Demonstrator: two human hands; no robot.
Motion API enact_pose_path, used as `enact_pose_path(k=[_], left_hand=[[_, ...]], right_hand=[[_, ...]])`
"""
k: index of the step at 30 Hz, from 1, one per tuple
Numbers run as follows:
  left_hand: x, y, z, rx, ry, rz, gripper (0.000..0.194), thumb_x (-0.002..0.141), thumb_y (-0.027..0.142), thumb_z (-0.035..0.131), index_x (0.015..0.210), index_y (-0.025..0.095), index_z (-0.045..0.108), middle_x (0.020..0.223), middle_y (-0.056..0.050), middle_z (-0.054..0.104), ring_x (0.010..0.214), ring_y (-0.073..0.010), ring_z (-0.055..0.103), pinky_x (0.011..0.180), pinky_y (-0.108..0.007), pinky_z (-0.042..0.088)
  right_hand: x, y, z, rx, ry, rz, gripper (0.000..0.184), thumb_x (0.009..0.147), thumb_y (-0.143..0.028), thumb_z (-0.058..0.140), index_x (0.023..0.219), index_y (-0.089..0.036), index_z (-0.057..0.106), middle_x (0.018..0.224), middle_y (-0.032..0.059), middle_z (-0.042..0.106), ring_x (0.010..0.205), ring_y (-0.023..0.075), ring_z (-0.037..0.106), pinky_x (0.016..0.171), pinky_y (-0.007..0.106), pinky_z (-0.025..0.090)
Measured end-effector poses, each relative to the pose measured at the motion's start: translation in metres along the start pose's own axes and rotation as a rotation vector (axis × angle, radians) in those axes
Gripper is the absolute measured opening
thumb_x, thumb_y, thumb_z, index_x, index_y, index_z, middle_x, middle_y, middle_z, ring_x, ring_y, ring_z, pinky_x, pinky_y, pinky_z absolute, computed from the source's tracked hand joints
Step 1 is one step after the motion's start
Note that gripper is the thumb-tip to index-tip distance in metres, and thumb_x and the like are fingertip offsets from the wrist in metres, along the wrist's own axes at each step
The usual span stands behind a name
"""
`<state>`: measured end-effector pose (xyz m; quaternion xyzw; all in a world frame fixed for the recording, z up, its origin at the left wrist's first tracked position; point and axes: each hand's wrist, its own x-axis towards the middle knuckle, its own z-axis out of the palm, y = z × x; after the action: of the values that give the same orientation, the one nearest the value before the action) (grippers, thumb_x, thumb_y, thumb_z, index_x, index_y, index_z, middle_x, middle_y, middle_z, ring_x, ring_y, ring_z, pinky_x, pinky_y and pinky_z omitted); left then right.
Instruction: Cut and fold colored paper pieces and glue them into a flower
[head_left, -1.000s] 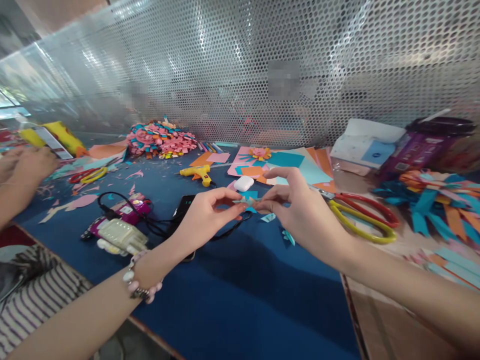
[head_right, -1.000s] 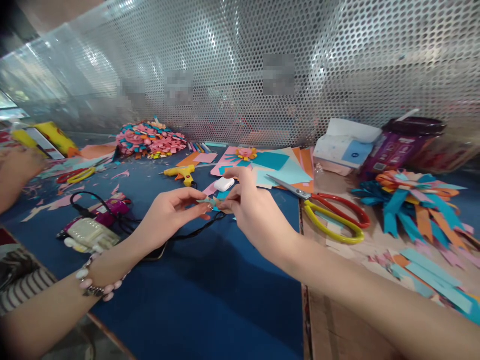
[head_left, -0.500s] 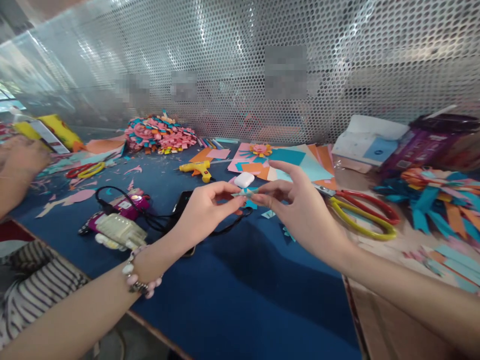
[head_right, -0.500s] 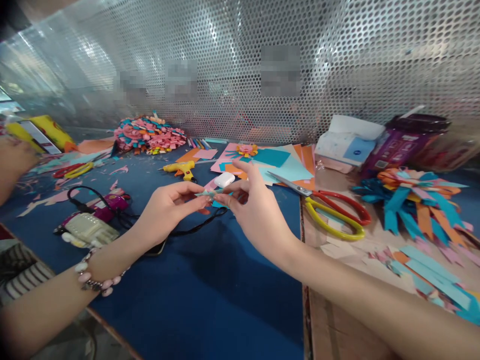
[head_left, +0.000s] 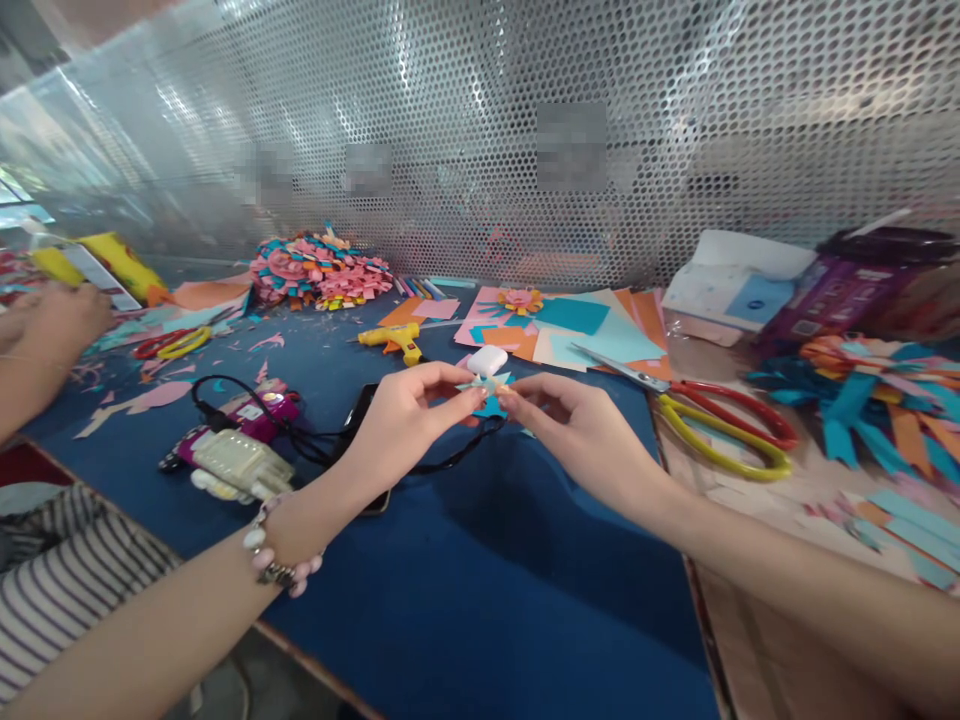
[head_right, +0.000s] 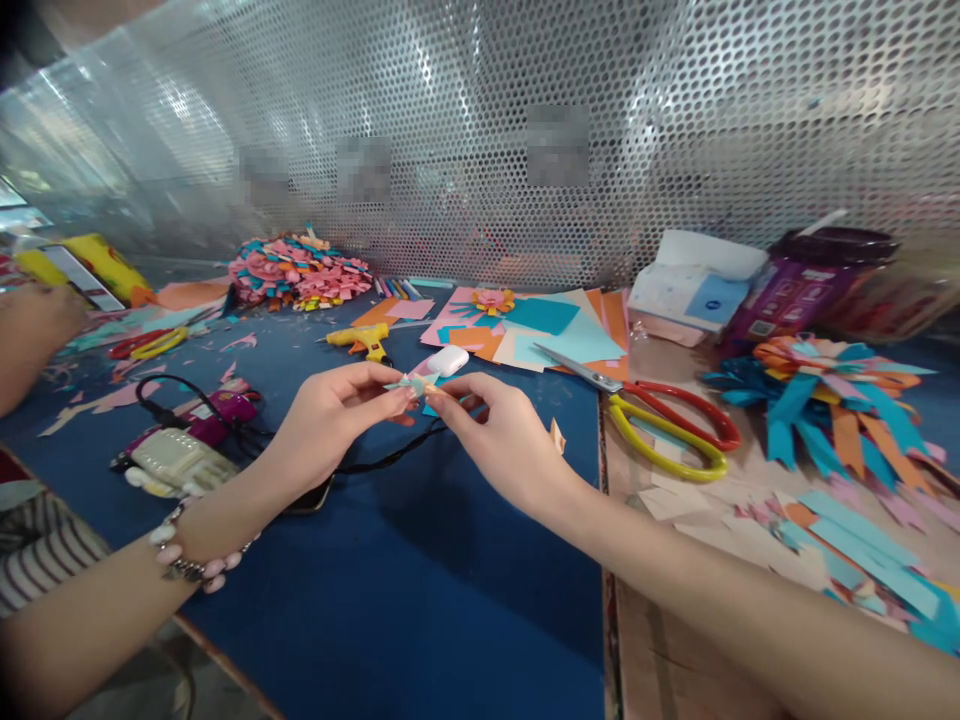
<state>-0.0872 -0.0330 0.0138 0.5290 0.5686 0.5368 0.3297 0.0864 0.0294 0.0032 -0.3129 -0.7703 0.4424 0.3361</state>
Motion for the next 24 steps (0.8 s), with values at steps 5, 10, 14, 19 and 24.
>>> enact_pose_path(k=[5, 10, 14, 19, 24], left_hand=[[-0.0002, -0.0009, 0.0011, -0.013, -0.013, -0.010, 0.032, 0.070, 0.035, 0.073, 0.092, 0.012, 0.069, 0.089, -0.009, 0.071, 0.079, -0.0197, 0.067, 0.075, -0.034, 0.058], [-0.0008, -0.0031, 0.0009, -0.031, -0.036, -0.010, 0.032, 0.073, 0.035, 0.071, 0.095, 0.012, 0.069, 0.090, -0.009, 0.072, 0.078, -0.0200, 0.068, 0.076, -0.035, 0.058], [-0.0013, -0.0034, 0.0020, -0.024, -0.043, -0.020, 0.030, 0.073, 0.035, 0.071, 0.094, 0.012, 0.070, 0.092, -0.009, 0.072, 0.077, -0.0198, 0.068, 0.076, -0.035, 0.057], [-0.0011, -0.0057, 0.0037, -0.012, -0.058, -0.020, 0.030, 0.073, 0.036, 0.071, 0.093, 0.013, 0.070, 0.088, -0.007, 0.072, 0.076, -0.0190, 0.068, 0.076, -0.034, 0.057], [-0.0008, -0.0050, 0.0040, -0.008, -0.069, -0.031, 0.029, 0.074, 0.035, 0.070, 0.093, 0.014, 0.070, 0.088, -0.008, 0.072, 0.076, -0.0182, 0.068, 0.077, -0.033, 0.057]], right_hand=[[0.0015, 0.0055, -0.0008, 0.075, -0.007, 0.015, 0.030, 0.086, -0.047, 0.057, 0.087, -0.018, 0.066, 0.082, 0.0038, 0.068, 0.076, 0.0166, 0.061, 0.068, 0.028, 0.046], [-0.0004, 0.0065, 0.0024, 0.160, 0.020, 0.014, 0.028, 0.084, -0.044, 0.059, 0.085, -0.017, 0.067, 0.080, 0.0041, 0.067, 0.073, 0.0159, 0.059, 0.065, 0.028, 0.045], [-0.0033, 0.0057, 0.0046, 0.134, 0.063, 0.027, 0.027, 0.085, -0.042, 0.059, 0.083, -0.017, 0.069, 0.078, 0.0035, 0.067, 0.070, 0.0147, 0.057, 0.062, 0.026, 0.043], [-0.0058, 0.0052, 0.0052, 0.106, 0.082, 0.019, 0.027, 0.085, -0.042, 0.059, 0.082, -0.017, 0.069, 0.076, 0.0027, 0.067, 0.068, 0.0140, 0.055, 0.060, 0.026, 0.041], [-0.0064, 0.0048, 0.0063, 0.080, 0.095, 0.026, 0.027, 0.086, -0.042, 0.058, 0.081, -0.018, 0.069, 0.076, 0.0026, 0.067, 0.068, 0.0144, 0.056, 0.060, 0.026, 0.041]])
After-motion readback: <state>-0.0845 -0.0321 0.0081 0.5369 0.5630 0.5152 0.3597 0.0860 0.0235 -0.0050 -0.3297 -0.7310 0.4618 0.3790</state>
